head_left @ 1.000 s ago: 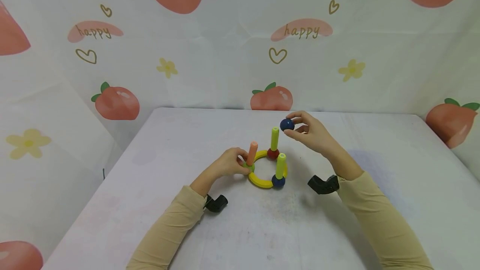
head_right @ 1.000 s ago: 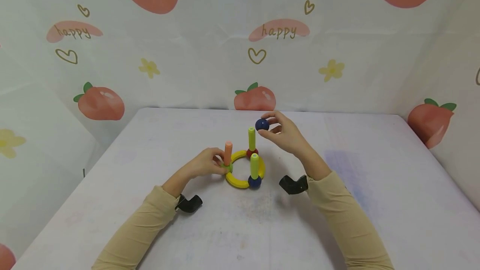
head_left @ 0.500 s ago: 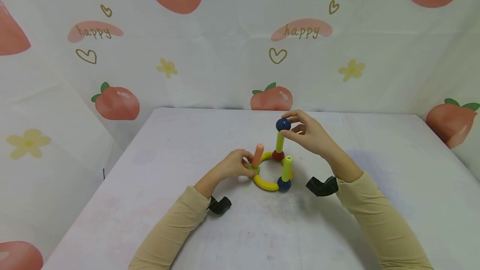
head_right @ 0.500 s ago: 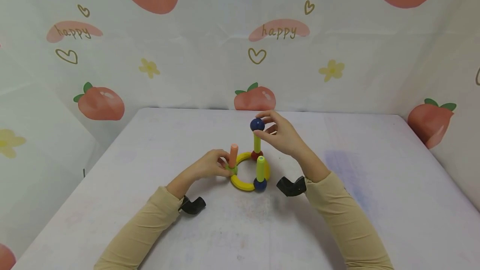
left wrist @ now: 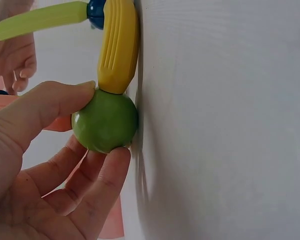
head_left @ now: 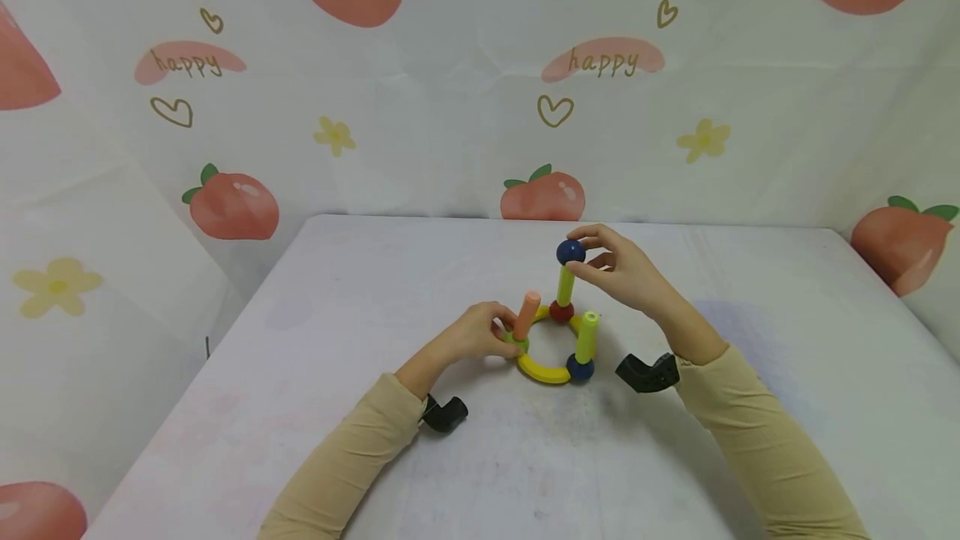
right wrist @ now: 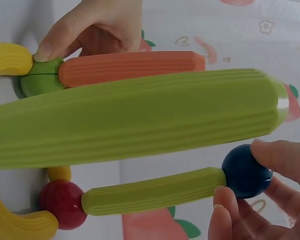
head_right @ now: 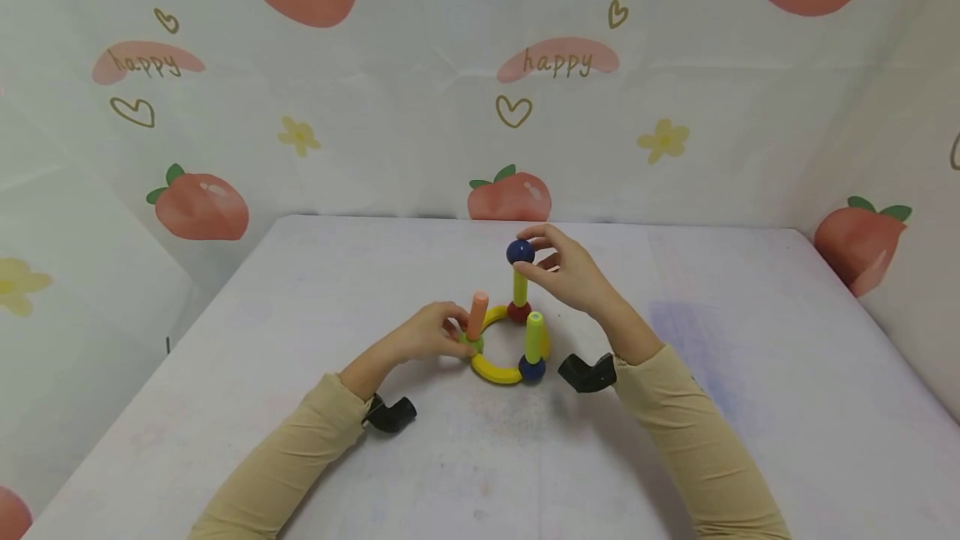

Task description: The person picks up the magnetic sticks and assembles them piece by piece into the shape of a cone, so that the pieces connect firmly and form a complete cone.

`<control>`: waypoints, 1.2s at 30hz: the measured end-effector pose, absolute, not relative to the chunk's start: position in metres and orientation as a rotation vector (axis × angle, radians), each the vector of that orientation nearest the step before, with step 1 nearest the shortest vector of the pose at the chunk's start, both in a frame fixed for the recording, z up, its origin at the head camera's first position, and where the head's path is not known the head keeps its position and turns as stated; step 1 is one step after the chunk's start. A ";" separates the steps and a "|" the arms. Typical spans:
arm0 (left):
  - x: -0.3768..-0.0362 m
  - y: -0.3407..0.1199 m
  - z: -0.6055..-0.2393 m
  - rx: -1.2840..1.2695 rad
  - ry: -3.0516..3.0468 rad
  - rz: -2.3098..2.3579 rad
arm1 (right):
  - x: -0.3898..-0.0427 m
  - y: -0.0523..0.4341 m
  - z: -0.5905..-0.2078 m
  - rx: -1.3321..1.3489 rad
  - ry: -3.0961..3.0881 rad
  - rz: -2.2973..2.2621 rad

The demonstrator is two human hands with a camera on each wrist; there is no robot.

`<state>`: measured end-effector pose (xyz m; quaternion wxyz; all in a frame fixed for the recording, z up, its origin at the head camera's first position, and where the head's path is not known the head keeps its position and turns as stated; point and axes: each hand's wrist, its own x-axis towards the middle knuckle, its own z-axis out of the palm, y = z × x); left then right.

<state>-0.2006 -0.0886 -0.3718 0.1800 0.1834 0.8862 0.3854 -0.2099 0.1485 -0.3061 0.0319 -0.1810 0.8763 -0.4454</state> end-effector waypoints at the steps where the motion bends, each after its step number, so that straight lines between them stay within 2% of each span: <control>1: -0.200 -0.088 -0.372 0.519 2.505 1.083 | -0.210 0.149 -0.306 -0.562 2.693 -1.375; 14: -0.198 -0.090 -0.371 0.615 2.487 1.083 | -0.211 0.152 -0.308 -0.579 2.676 -1.412; 25: -0.195 -0.093 -0.356 0.702 2.474 1.425 | -0.209 0.152 -0.307 -0.560 2.683 -1.445; 36: -0.192 -0.083 -0.360 0.719 2.484 1.542 | -0.207 0.151 -0.309 -0.572 2.655 -1.453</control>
